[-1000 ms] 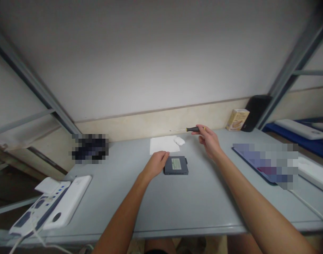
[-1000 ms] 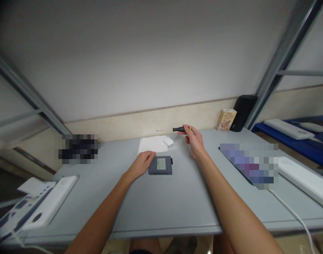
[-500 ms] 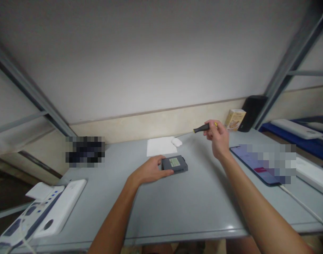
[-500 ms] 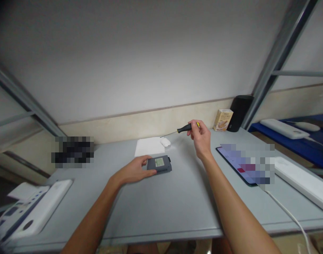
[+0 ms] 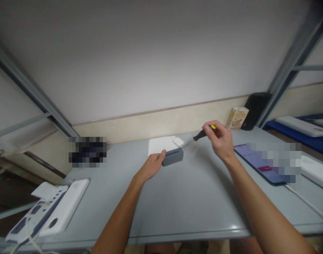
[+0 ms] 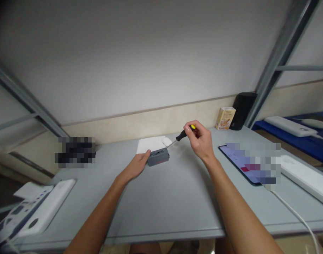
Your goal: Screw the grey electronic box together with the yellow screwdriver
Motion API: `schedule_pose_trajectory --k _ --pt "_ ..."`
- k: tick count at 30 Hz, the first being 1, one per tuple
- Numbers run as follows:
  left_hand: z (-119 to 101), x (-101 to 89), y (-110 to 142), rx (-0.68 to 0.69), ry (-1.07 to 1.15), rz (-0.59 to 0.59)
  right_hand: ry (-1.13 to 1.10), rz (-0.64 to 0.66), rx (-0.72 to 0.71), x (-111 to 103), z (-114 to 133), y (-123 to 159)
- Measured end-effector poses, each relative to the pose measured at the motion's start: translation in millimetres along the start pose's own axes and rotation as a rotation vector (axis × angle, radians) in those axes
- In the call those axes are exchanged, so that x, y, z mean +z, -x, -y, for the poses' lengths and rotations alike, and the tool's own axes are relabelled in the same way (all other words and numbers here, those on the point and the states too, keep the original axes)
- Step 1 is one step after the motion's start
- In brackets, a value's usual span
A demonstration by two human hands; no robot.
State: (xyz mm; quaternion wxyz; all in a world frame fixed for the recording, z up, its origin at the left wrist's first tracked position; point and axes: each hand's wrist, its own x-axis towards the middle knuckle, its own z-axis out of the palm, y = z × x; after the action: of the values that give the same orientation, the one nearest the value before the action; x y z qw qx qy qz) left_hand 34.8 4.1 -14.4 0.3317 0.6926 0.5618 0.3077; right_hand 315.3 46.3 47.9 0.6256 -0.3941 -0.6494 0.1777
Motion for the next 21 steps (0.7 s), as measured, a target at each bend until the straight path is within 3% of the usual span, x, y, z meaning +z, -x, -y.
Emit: schedule_pose_trajectory --k 12,15,21 --pt "0.1 6.6 -0.7 0.128 0.172 0.012 0.006 0.054 0.010 4.7 0.9 -0.9" --pt "1.5 7.8 -1.5 0.131 0.204 0.021 -0.067 0.192 0.009 5.7 10.3 -13.6" --pt "3.3 8.4 -3.6 0.134 0.278 0.061 -0.230 0.613 0.030 22.8 38.7 -51.6"
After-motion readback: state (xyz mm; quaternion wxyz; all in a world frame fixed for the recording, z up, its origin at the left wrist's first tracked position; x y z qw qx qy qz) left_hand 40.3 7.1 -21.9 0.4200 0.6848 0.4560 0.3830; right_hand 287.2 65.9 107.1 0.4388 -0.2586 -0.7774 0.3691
